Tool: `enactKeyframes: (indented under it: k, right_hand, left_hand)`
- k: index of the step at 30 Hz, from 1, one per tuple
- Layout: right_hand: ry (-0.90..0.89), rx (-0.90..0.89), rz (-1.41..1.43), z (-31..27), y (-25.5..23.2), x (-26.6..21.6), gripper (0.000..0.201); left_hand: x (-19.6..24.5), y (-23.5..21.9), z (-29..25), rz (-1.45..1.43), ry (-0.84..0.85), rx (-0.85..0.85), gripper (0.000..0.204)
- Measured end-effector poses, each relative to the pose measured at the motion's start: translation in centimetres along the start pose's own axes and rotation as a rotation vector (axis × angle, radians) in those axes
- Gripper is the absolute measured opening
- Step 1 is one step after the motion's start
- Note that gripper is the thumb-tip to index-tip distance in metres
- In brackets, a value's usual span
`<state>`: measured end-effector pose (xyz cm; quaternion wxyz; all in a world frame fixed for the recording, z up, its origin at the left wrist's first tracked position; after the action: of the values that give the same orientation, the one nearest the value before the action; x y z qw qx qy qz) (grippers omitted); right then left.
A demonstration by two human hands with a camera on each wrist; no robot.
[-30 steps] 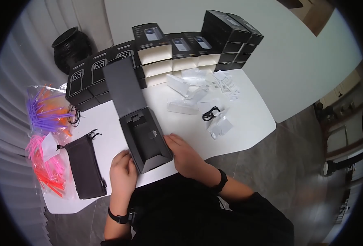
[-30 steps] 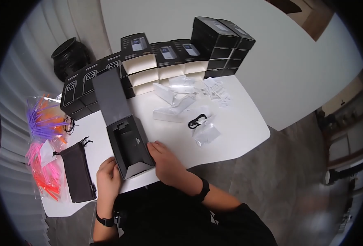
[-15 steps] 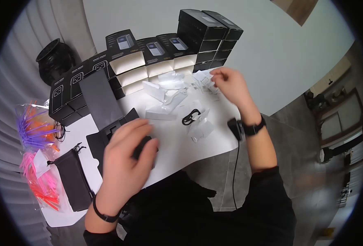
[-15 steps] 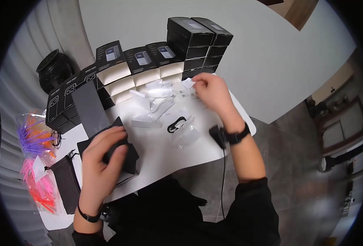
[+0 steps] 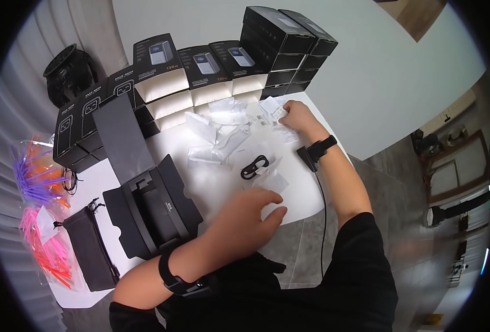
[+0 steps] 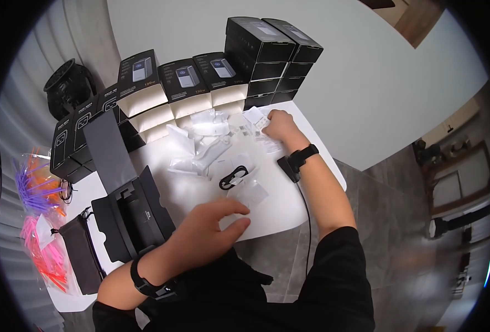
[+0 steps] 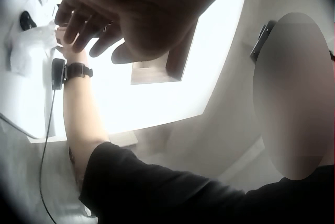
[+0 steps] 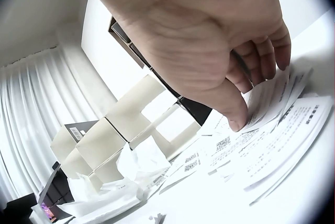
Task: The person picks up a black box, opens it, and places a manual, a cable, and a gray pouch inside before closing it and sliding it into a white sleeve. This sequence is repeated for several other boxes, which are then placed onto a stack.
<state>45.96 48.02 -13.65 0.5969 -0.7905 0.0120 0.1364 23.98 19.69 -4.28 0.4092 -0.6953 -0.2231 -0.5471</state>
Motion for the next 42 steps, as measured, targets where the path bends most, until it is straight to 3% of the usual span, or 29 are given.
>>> enactKeyframes:
  k: [2, 5, 11, 14, 17, 18, 20, 23, 24, 27, 32, 35, 36, 39, 42]
  right_hand:
    - [0.010, 0.002, -0.045, -0.4, -0.2, -0.7, 0.050]
    - [0.033, 0.087, 0.011, -0.9, -0.7, -1.7, 0.038]
    - [0.019, -0.030, 0.119, -3.1, -2.9, -3.9, 0.044]
    - [-0.235, -0.095, 0.483, -5.9, -4.8, -6.3, 0.044]
    - [-0.515, -0.249, 1.135, -12.3, -6.6, -13.0, 0.038]
    - [-0.627, -0.297, 1.275, -14.2, -6.7, -15.1, 0.035]
    - [-0.669, -0.361, 1.311, -17.8, -6.1, -18.9, 0.037]
    - [-0.706, -0.502, 1.405, -21.1, -3.0, -23.1, 0.040]
    - [-0.708, -0.561, 1.444, -21.9, -2.0, -24.2, 0.040]
    - [-0.696, -0.590, 1.257, -23.4, 0.3, -26.6, 0.040]
    - [-0.834, -0.464, 1.246, -22.8, 1.9, -28.8, 0.036]
    - [-0.790, -0.389, 0.684, -22.1, 0.3, -30.1, 0.032]
    - [-0.831, -0.314, 0.614, -22.1, 0.0, -30.7, 0.024]
    - [-0.864, -0.339, 0.427, -21.2, -0.5, -32.4, 0.024]
    - [-0.985, -0.271, 0.278, -19.8, 0.5, -33.0, 0.024]
  left_hand:
    - [-0.8, 1.3, 0.3, 0.033, 0.041, 0.005, 0.028]
    - [-1.6, 2.2, 0.7, -0.024, -0.037, -0.039, 0.028]
    - [-0.8, 1.1, -0.2, -0.096, -0.082, -0.017, 0.028]
    - [0.4, -0.6, -1.9, -0.110, 0.001, 0.140, 0.029]
    - [1.3, -3.2, -3.1, -0.051, 0.307, 0.659, 0.031]
    - [1.4, -3.8, -3.5, -0.069, 0.307, 0.725, 0.032]
    - [1.7, -4.9, -4.5, -0.104, 0.310, 0.855, 0.033]
    - [0.5, -6.1, -7.2, -0.364, 0.275, 0.738, 0.026]
    - [-0.1, -6.5, -8.3, -0.251, 0.271, 0.784, 0.020]
    - [-2.3, -6.1, -11.9, -0.279, 0.174, 0.847, 0.015]
    - [-5.3, -6.2, -16.0, -0.143, 0.003, 0.841, 0.014]
    - [-6.1, -6.7, -16.9, -0.085, -0.041, 0.859, 0.014]
    - [-5.8, -7.0, -17.1, -0.123, -0.118, 0.853, 0.015]
    - [-6.9, -7.4, -17.0, 0.039, -0.088, 0.926, 0.015]
    - [-7.2, -7.2, -17.2, 0.247, -0.167, 0.893, 0.021]
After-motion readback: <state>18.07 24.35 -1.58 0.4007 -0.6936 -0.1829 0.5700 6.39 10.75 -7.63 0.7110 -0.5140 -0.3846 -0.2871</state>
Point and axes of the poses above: each hand's wrist, its own z-axis towards the middle knuckle, its own y-axis out of the palm, x = y × z, the point moved 4 cm from there along z, towards the middle knuckle, and after that the axes turned 13 degrees about -x, right-handed, at the moved point
